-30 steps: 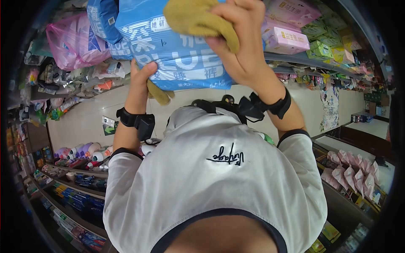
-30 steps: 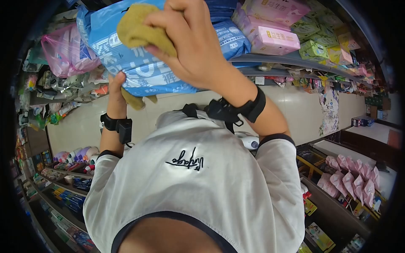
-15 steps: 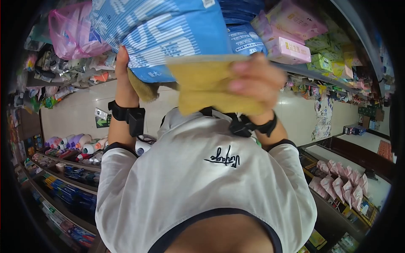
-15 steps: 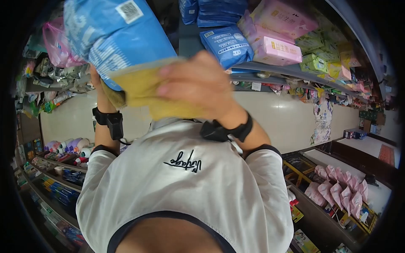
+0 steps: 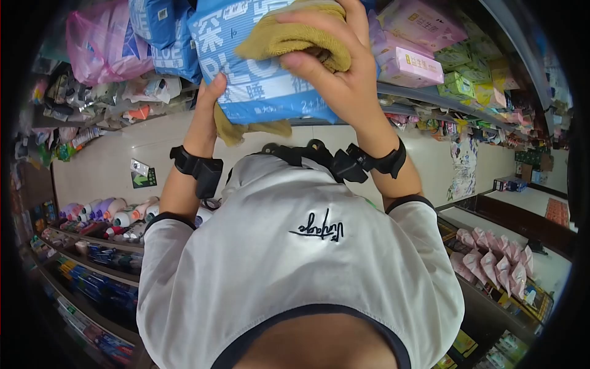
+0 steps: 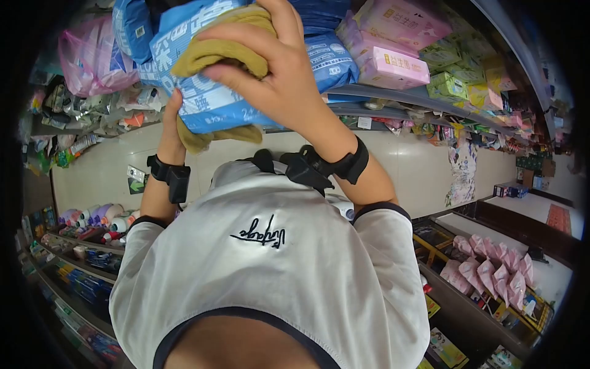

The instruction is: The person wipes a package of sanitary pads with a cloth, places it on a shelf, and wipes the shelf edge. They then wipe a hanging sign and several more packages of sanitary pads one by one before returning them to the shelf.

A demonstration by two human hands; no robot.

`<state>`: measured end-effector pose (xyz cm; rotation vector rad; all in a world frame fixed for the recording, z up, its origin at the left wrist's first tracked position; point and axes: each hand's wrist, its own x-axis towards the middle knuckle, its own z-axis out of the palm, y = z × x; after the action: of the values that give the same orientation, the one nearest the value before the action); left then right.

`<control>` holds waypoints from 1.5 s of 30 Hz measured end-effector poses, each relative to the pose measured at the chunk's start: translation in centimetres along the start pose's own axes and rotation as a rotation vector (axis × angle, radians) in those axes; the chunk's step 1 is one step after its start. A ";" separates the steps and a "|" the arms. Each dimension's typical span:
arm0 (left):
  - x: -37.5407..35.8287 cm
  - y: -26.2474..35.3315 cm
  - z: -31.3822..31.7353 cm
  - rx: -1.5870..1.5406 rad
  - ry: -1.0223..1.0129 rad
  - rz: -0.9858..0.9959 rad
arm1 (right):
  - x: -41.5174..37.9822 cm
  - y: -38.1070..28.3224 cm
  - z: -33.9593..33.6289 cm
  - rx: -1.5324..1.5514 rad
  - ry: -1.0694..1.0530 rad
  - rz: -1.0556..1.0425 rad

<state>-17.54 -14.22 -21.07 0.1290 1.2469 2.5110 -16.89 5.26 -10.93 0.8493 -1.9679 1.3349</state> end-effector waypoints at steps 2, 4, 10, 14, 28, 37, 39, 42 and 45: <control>-0.2 0.1 0.2 -0.010 0.018 0.008 | -0.9 -0.1 -0.7 -0.063 -0.064 0.039; -0.1 0.4 0.5 -0.021 0.027 0.018 | -1.6 -0.1 -0.8 -0.134 -0.125 0.072; -0.5 2.5 1.0 -0.097 0.085 0.158 | -6.4 0.0 -0.5 0.139 0.134 0.165; 0.3 2.9 -1.3 0.304 -0.037 0.292 | -6.5 1.4 -2.6 0.004 0.112 0.102; -0.7 2.0 -1.0 0.172 0.208 0.412 | -4.5 0.8 -2.3 -0.022 0.186 -0.044; -0.3 4.6 -3.5 0.550 0.105 0.430 | -6.3 1.4 -3.1 0.838 0.408 0.418; -0.8 2.4 -0.8 0.874 0.126 0.319 | -6.0 1.6 -3.1 0.979 0.367 0.441; -1.4 1.1 0.9 0.559 -0.092 0.151 | -5.7 1.4 -2.8 0.201 0.104 0.227; -1.3 1.0 -0.3 0.652 -0.238 0.238 | -6.9 1.7 -3.0 0.387 0.142 0.445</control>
<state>-16.67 -15.38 -20.38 0.7409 1.9789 2.0752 -13.65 9.74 -16.29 0.4713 -1.8804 2.0210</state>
